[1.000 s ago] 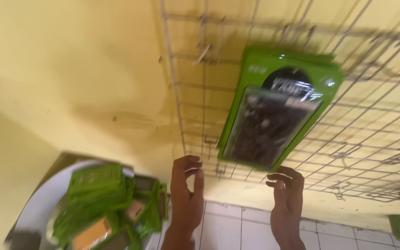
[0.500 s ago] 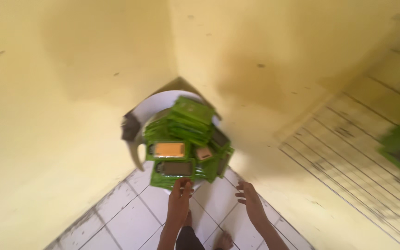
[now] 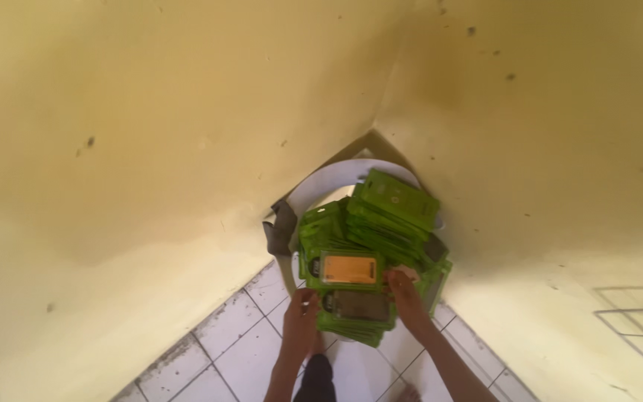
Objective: The person picks up packaged phone cases from a white bucket and hangs them one by one on a wall-mounted wire grid display. The person repeats this process for multiple items, transferring them from the bucket to the display rack.
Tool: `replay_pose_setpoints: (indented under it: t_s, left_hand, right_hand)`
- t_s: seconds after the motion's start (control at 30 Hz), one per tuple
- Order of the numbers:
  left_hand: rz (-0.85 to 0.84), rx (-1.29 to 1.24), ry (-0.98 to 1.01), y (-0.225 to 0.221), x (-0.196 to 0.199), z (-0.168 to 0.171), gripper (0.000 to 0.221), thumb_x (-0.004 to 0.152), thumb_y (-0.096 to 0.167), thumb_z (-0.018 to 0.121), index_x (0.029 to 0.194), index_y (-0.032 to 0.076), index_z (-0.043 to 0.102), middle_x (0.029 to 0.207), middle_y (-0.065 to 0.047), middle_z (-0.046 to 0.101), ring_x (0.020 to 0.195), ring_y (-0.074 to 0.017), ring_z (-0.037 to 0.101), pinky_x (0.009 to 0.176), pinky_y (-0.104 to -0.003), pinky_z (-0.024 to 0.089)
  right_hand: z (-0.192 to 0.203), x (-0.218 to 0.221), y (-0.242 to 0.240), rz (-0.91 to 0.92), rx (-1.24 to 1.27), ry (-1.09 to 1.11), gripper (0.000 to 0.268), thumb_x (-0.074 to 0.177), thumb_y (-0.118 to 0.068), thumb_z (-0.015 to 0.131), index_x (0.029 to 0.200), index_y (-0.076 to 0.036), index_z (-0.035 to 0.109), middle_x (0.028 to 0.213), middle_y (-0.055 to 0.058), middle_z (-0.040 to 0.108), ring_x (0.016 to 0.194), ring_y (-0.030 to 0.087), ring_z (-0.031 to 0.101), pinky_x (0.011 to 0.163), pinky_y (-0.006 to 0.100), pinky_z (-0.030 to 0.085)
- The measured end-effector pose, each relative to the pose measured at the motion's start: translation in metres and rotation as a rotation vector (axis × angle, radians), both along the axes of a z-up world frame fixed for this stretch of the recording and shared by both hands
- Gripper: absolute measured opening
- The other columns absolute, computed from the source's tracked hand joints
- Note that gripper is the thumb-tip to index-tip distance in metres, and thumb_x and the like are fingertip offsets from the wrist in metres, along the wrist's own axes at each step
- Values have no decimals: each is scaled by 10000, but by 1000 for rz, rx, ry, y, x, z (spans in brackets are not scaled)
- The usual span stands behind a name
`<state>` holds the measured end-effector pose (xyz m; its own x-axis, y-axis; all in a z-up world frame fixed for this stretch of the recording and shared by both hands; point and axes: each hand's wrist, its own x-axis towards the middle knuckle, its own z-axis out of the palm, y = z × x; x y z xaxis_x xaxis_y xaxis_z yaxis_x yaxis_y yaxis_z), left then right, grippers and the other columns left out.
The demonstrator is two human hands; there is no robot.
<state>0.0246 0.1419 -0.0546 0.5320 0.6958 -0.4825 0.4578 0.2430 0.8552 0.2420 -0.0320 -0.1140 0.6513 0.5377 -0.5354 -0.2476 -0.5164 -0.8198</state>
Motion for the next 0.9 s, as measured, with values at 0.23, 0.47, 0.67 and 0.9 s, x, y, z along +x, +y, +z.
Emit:
replay_pose_setpoints:
  t_s: [0.23,0.47,0.67,0.9]
  left_hand:
    - [-190,202,105,47,48,-93,403,962,219,621,1322,42,577,1297,-191,627,1180,-349,626,966,-444,527]
    - [-259,18,293,35,52,-141,639,968,186,597,1533,66,324,1446,-248,451,1285,-409,544,1053,-474,488]
    - [-238,99,209,31,45,-147,647,951,172,623,1512,32,334,1416,-235,503,1277,-393,561,1043,-472,493]
    - [-183,-60,212,40,49,-133,652,941,154,625,1520,58,341,1407,-173,546,1097,-281,691,898,-396,582]
  right_hand:
    - [11,-14,67,325,-296,-565,656,892,-377,734,1444,-108,505,1432,144,526,1340,300,511,1121,440,430]
    - [10,-25,116,737,-565,-628,998,770,-339,868,1573,-161,304,1638,87,249,1525,324,212,1221,473,246]
    - [-15,-27,122,975,-697,-774,1079,776,-347,866,1590,-116,197,1632,156,229,1515,343,219,1233,480,219]
    - [-28,-30,121,946,-660,-898,1094,749,-372,874,1578,-70,226,1534,232,323,1426,393,321,1130,530,311]
